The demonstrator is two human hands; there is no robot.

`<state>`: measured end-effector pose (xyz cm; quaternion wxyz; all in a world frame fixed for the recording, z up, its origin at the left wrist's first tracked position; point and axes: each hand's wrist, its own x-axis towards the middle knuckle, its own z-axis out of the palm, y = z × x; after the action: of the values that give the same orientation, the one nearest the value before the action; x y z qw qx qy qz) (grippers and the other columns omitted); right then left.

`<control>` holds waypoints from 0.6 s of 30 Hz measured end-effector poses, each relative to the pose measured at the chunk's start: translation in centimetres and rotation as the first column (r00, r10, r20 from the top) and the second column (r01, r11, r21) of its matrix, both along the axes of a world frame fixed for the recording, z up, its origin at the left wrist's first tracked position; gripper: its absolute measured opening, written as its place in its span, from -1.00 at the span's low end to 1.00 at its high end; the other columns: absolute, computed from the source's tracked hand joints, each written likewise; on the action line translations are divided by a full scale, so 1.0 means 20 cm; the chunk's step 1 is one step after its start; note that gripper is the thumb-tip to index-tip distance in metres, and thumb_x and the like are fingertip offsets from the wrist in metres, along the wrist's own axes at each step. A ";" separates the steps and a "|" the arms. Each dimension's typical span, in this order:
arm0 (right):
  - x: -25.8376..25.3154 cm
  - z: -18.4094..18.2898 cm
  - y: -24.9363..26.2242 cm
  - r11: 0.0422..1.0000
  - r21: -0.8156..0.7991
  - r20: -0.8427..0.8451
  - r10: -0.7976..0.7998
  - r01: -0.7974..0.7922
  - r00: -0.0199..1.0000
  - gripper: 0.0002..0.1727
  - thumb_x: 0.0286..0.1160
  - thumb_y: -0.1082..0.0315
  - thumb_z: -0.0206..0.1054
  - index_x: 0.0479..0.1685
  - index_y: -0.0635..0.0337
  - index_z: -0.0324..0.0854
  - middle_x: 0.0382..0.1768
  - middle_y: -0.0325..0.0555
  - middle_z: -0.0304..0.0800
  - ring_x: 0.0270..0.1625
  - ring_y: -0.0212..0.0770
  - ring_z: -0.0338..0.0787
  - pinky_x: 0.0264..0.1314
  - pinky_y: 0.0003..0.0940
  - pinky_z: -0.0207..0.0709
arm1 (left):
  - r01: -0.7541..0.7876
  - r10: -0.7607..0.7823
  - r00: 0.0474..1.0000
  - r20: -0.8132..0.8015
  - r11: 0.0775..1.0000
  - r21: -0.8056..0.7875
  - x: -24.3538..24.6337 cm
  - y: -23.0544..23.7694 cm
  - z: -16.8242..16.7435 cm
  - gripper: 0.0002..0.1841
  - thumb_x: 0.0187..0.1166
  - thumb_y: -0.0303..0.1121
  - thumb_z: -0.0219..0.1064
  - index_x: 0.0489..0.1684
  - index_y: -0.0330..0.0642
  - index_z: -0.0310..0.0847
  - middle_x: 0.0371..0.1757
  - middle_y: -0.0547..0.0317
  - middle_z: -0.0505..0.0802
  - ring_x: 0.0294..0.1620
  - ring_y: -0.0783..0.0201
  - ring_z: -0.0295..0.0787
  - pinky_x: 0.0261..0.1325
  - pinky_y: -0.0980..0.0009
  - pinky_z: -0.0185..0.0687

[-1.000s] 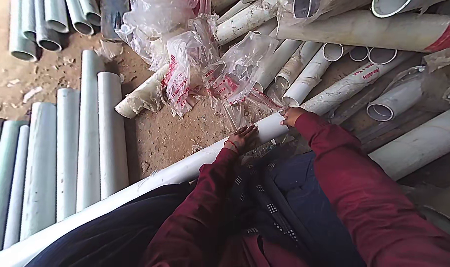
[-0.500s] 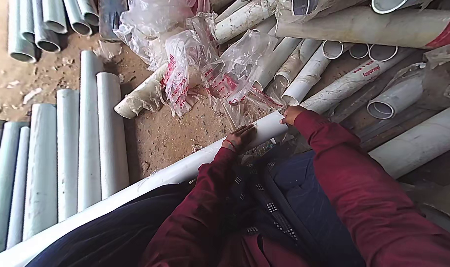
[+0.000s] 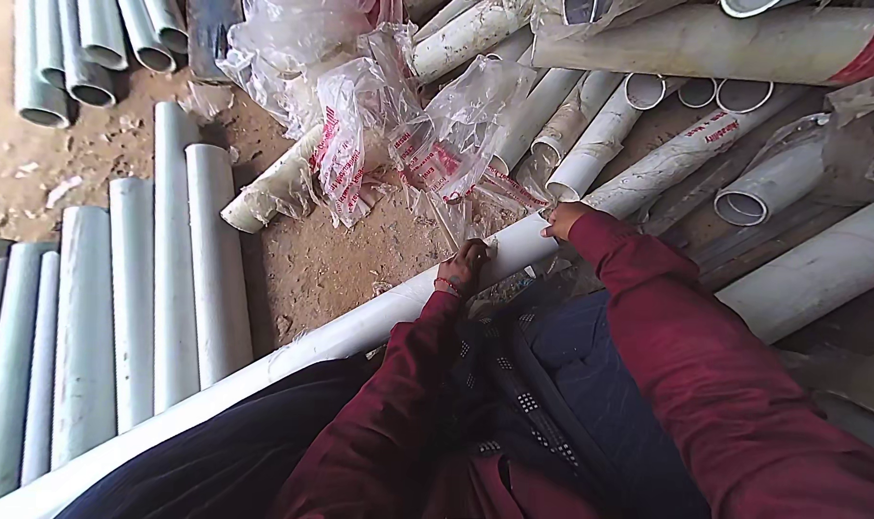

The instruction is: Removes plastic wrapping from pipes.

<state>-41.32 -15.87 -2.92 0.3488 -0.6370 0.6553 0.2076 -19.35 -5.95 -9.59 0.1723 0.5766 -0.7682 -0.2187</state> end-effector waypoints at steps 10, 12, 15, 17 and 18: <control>0.00 0.00 0.00 1.000 -0.009 0.010 -0.028 0.028 1.000 -0.49 0.67 0.12 0.39 0.17 0.52 0.68 0.30 0.51 0.67 0.49 0.39 0.61 0.50 0.38 0.36 | 0.076 -0.070 0.992 -0.102 0.996 0.049 0.10 -0.05 -0.01 -0.61 0.54 -0.21 0.51 0.25 -0.21 0.78 0.39 -0.08 0.81 0.18 -0.17 0.88 0.11 -0.25 0.73; 0.01 0.01 0.01 1.000 -0.004 -0.003 -0.016 0.016 1.000 -0.49 0.69 0.12 0.37 0.18 0.52 0.67 0.33 0.50 0.66 0.50 0.37 0.61 0.51 0.36 0.36 | -0.002 0.008 0.995 -0.102 0.998 0.061 0.04 -0.03 0.00 -0.79 0.59 -0.36 0.42 0.02 -0.25 0.87 0.35 -0.06 0.85 0.13 -0.18 0.90 0.08 -0.28 0.71; -0.01 -0.01 0.00 1.000 0.017 -0.013 0.026 -0.026 1.000 -0.46 0.69 0.10 0.37 0.21 0.54 0.65 0.35 0.51 0.65 0.52 0.38 0.59 0.54 0.35 0.34 | -0.160 0.166 0.986 -0.017 0.969 0.190 -0.02 -0.04 0.08 -0.75 0.74 -0.37 0.25 0.10 -0.30 0.82 0.27 -0.20 0.85 0.14 -0.32 0.86 0.13 -0.39 0.62; -0.04 -0.04 -0.01 0.997 0.048 -0.004 0.058 -0.058 0.998 -0.46 0.66 0.11 0.40 0.19 0.56 0.66 0.32 0.53 0.66 0.49 0.39 0.61 0.55 0.35 0.33 | -0.315 0.315 0.948 0.050 0.901 0.298 -0.03 -0.11 0.13 -0.65 0.82 -0.24 0.15 0.17 -0.36 0.71 0.25 -0.28 0.83 0.19 -0.33 0.82 0.23 -0.36 0.56; -0.06 -0.05 -0.01 0.995 0.067 0.003 0.073 -0.073 0.997 -0.47 0.65 0.12 0.41 0.16 0.57 0.67 0.27 0.52 0.68 0.45 0.38 0.63 0.53 0.33 0.34 | -0.355 0.359 0.932 0.053 0.875 0.329 -0.01 -0.14 0.13 -0.60 0.85 -0.19 0.11 0.22 -0.40 0.66 0.19 -0.31 0.83 0.19 -0.31 0.82 0.27 -0.33 0.56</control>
<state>-42.48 -16.00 -3.99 0.3622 -0.6487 0.6240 0.2419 -19.55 -8.76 -6.97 0.1136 0.7278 -0.5998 -0.3124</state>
